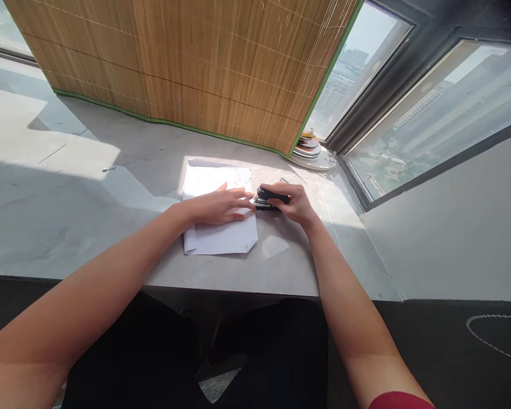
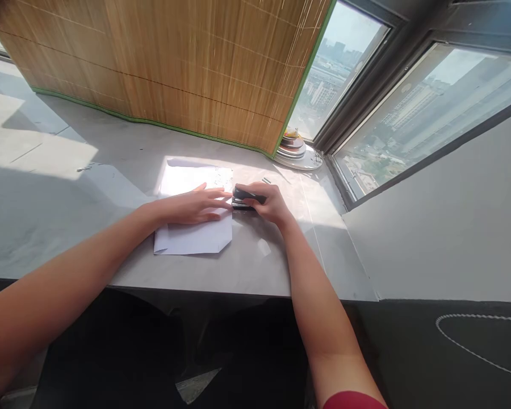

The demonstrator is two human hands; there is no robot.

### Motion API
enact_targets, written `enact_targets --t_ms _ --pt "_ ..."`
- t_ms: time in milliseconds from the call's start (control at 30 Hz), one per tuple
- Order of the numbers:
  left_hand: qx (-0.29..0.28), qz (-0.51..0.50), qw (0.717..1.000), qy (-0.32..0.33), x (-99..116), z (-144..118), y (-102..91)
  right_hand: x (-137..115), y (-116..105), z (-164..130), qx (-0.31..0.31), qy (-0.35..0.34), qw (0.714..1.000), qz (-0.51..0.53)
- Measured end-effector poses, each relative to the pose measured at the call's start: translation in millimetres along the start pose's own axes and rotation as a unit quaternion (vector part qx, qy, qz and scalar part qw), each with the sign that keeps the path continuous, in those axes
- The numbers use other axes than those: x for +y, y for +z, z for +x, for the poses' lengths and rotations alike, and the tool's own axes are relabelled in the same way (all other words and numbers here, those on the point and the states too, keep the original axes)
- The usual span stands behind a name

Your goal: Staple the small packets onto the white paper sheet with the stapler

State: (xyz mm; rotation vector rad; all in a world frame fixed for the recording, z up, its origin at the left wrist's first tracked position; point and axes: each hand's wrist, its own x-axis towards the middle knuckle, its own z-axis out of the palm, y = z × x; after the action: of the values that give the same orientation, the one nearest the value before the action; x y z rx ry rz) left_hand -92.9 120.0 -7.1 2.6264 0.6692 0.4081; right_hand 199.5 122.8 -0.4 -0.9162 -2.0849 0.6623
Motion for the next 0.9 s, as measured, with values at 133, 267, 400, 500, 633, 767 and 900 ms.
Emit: enact_targets --t_ms 133,267,400,500,633,767,900 --pt "-0.009 -0.005 1.000 0.001 0.2 -1.6 2.8 -3.2 2.1 -2.0 -0.004 -0.010 0.999 -0.031" --pt "-0.008 -0.002 1.000 -0.006 -1.3 -1.4 6.1 -4.8 3.9 -2.2 0.002 -0.022 0.999 -0.048" --pt "-0.004 -0.001 1.000 -0.005 -2.1 -1.0 7.9 -7.2 5.8 -1.4 -0.002 -0.016 0.997 -0.080" --pt "-0.005 0.002 1.000 -0.007 -1.0 -0.5 7.8 -9.1 7.1 -1.1 -0.005 -0.010 0.996 -0.089" --pt "-0.001 0.005 1.000 -0.007 0.6 0.0 7.5 -10.1 8.2 -0.9 -0.004 -0.017 0.996 -0.091" --pt "0.008 -0.003 1.000 -0.009 1.3 0.3 8.0 -10.0 8.4 -0.5 -0.008 -0.020 0.995 -0.101" --pt "0.018 -0.004 1.000 -0.007 1.3 0.8 8.9 -8.2 8.4 -0.5 -0.013 -0.018 0.992 -0.122"
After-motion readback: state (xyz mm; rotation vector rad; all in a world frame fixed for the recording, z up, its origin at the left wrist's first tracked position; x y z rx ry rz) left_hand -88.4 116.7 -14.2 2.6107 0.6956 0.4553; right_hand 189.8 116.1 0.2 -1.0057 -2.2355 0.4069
